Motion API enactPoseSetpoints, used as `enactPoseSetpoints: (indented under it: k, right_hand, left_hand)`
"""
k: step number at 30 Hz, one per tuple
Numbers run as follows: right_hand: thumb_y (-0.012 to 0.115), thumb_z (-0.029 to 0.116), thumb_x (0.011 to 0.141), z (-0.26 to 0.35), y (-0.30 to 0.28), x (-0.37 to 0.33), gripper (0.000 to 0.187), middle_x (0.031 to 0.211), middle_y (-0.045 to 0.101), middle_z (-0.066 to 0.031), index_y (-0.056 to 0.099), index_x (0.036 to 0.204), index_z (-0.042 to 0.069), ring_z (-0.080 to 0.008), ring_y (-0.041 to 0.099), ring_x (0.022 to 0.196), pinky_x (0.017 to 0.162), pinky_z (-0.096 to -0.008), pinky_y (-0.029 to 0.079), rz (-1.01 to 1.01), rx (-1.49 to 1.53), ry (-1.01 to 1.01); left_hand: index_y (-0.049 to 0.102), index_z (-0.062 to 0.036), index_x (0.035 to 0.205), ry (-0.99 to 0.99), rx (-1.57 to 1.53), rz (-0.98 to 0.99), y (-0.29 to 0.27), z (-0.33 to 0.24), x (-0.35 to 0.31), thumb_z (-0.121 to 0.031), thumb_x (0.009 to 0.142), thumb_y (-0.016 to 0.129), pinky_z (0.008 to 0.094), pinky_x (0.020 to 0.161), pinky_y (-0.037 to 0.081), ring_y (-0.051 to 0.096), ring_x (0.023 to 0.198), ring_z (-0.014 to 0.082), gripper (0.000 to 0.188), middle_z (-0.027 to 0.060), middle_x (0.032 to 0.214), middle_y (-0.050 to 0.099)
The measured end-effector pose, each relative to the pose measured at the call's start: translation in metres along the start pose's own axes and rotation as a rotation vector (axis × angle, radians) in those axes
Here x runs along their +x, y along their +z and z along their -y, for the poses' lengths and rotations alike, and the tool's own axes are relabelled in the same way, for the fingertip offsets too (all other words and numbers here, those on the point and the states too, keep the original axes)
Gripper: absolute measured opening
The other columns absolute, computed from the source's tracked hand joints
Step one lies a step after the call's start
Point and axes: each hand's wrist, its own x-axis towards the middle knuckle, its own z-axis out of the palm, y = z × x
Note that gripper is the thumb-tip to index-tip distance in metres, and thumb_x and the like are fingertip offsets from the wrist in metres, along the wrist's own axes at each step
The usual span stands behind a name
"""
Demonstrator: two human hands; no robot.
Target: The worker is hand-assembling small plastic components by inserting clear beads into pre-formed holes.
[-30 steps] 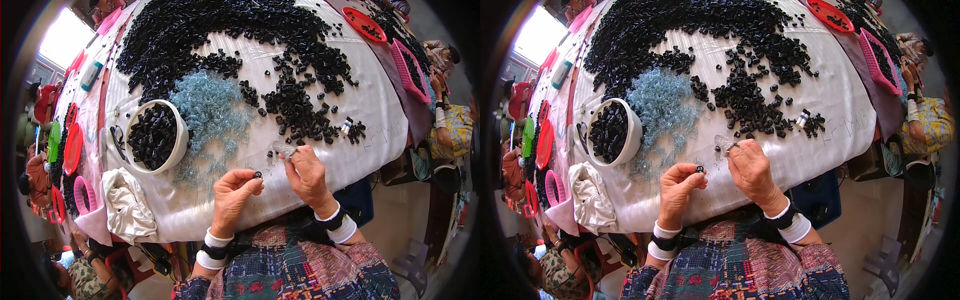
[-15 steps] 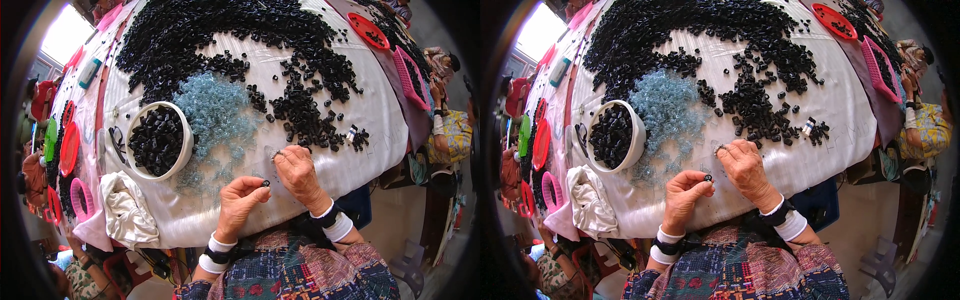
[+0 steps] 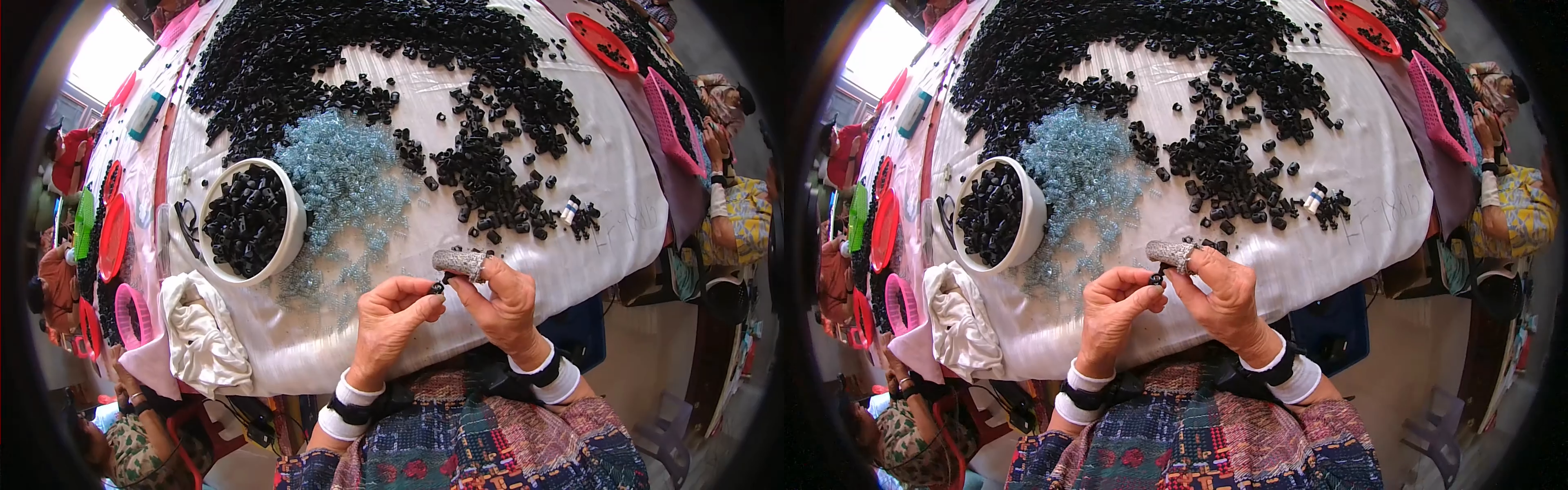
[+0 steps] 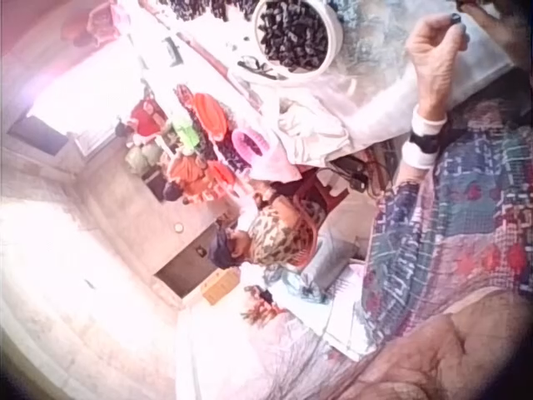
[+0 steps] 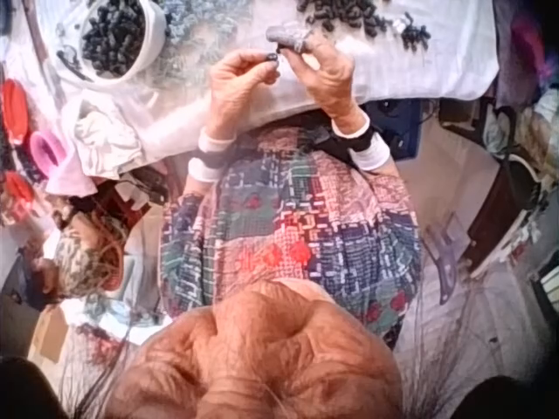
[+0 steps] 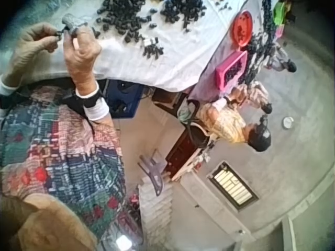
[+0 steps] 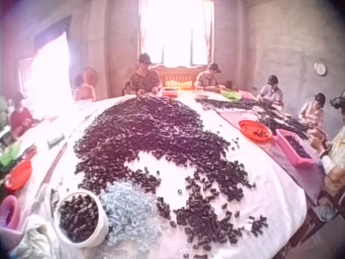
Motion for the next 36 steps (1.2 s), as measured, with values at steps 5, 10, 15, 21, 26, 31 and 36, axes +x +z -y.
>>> enactPoseSetpoints:
  k: [5, 10, 15, 21, 26, 31, 36]
  right_hand:
    - [0.067, -0.009, 0.074, -0.003, -0.002, -0.005, 0.03, 0.08, 0.064, -0.0092, 0.066, 0.101, 0.002, -0.0191, 0.062, 0.066, 0.058, -0.0284, 0.05, -0.022, -0.003, -0.012]
    - [0.068, -0.01, 0.071, -0.002, 0.001, -0.005, 0.025, 0.076, 0.062, -0.0097, 0.066, 0.094, 0.001, -0.0211, 0.059, 0.064, 0.055, -0.0299, 0.048, -0.05, -0.039, -0.06]
    - [0.067, -0.01, 0.07, -0.007, 0.0, -0.008, 0.021, 0.072, 0.059, -0.0102, 0.064, 0.088, 0.001, -0.0233, 0.056, 0.06, 0.053, -0.0318, 0.046, -0.031, -0.078, -0.08]
    - [0.067, -0.01, 0.071, -0.006, 0.0, -0.01, 0.023, 0.077, 0.062, -0.0104, 0.064, 0.09, 0.001, -0.0221, 0.06, 0.065, 0.056, -0.0304, 0.048, 0.001, -0.129, -0.077]
    - [0.066, -0.01, 0.068, -0.008, 0.0, -0.012, 0.02, 0.072, 0.057, -0.0114, 0.06, 0.084, 0.0, -0.0267, 0.056, 0.062, 0.054, -0.0341, 0.046, 0.006, -0.126, -0.077]
    - [0.064, -0.011, 0.066, -0.004, -0.004, -0.012, 0.023, 0.074, 0.057, -0.0131, 0.059, 0.086, -0.002, -0.0305, 0.057, 0.067, 0.059, -0.0363, 0.048, 0.116, -0.177, -0.123]
    - [0.063, -0.011, 0.065, -0.005, -0.006, -0.013, 0.025, 0.078, 0.058, -0.0143, 0.06, 0.088, -0.002, -0.031, 0.059, 0.072, 0.063, -0.0363, 0.049, 0.132, -0.181, -0.15]
  left_hand:
    - [0.063, 0.0027, 0.099, 0.006, 0.027, 0.008, 0.004, 0.002, -0.001, -0.002, 0.082, 0.069, 0.0228, 0.068, 0.053, 0.065, 0.076, 0.0117, 0.018, 0.0073, 0.085, 0.068]
    - [0.063, 0.0028, 0.1, 0.003, 0.05, 0.005, 0.005, 0.002, -0.002, -0.002, 0.082, 0.069, 0.0231, 0.069, 0.053, 0.065, 0.077, 0.012, 0.019, 0.0074, 0.087, 0.068]
    - [0.062, 0.0031, 0.1, 0.005, 0.051, 0.001, 0.006, 0.004, -0.002, -0.001, 0.082, 0.068, 0.0231, 0.07, 0.053, 0.065, 0.077, 0.0121, 0.019, 0.0076, 0.087, 0.068]
    - [0.063, 0.0031, 0.099, 0.008, 0.06, -0.019, 0.007, 0.007, -0.001, -0.001, 0.082, 0.068, 0.0225, 0.069, 0.052, 0.065, 0.076, 0.0113, 0.018, 0.008, 0.086, 0.068]
    - [0.063, 0.0032, 0.098, -0.005, 0.083, -0.033, 0.006, 0.008, 0.0, -0.001, 0.082, 0.068, 0.0223, 0.067, 0.053, 0.065, 0.075, 0.0113, 0.017, 0.008, 0.085, 0.068]
    - [0.063, 0.0031, 0.092, -0.049, 0.041, -0.08, 0.007, 0.006, -0.001, 0.0, 0.08, 0.07, 0.0245, 0.066, 0.053, 0.064, 0.069, 0.0135, 0.014, 0.0087, 0.08, 0.067]
    - [0.064, 0.0034, 0.092, -0.082, 0.057, -0.073, 0.008, 0.003, -0.001, -0.001, 0.081, 0.069, 0.025, 0.066, 0.054, 0.065, 0.07, 0.0148, 0.013, 0.0093, 0.08, 0.067]
